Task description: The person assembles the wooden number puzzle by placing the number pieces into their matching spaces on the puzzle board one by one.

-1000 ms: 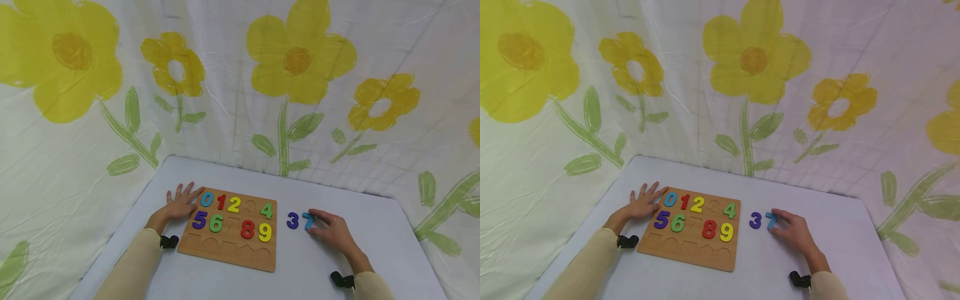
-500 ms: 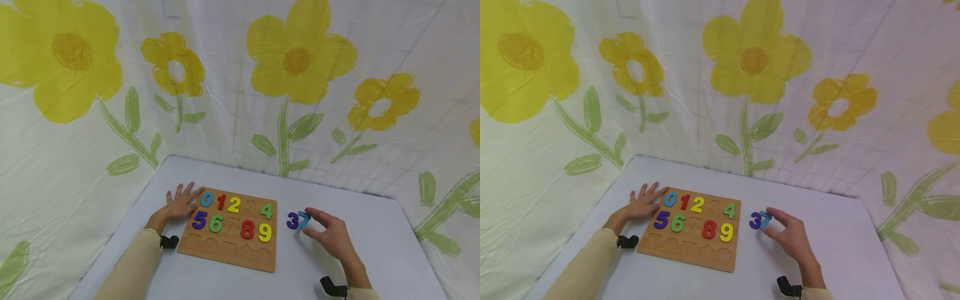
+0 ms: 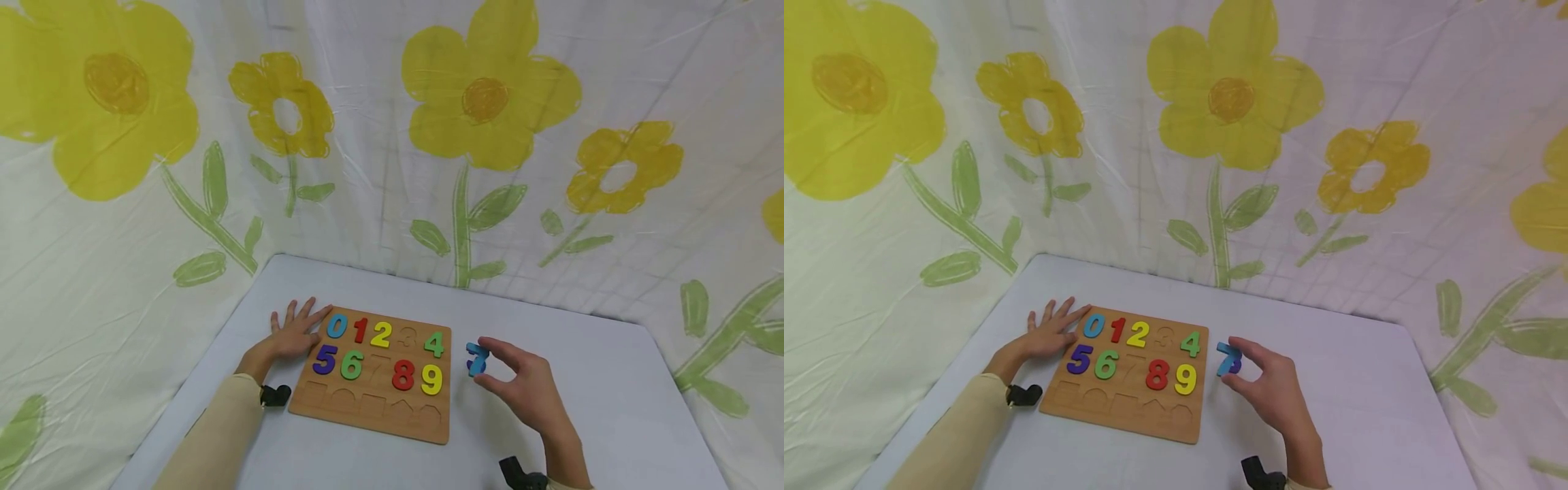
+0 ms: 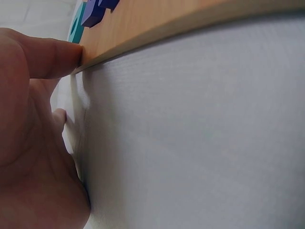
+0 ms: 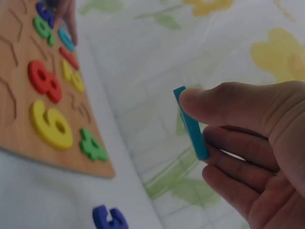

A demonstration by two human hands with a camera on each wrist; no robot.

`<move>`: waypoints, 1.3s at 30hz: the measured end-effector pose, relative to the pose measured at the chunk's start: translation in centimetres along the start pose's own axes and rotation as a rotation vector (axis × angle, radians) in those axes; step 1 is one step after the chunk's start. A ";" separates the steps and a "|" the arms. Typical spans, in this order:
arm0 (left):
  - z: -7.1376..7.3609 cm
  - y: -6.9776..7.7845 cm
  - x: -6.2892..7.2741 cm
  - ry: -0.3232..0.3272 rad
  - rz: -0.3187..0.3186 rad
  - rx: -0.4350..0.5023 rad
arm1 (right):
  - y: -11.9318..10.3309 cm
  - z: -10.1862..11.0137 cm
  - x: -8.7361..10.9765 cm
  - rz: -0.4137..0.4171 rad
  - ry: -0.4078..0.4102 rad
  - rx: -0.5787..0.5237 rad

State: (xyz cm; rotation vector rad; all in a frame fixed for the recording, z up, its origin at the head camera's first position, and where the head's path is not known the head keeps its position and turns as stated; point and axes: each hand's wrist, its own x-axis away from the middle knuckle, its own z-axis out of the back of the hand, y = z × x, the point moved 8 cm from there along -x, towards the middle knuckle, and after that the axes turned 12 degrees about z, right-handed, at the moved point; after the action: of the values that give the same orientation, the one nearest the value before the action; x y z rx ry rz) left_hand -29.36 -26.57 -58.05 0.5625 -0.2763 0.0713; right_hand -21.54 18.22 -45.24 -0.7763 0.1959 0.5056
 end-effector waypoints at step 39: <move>1.0 1.3 1.3 -0.045 0.007 0.015 | -5.9 -9.2 -4.5 0.124 -0.081 -0.142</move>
State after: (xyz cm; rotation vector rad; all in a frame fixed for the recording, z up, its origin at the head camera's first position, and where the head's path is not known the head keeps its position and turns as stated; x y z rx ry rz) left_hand -28.50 -26.00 -56.17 0.5784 -0.3213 0.0680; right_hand -22.33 6.52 -46.45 -0.8840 0.1346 0.6721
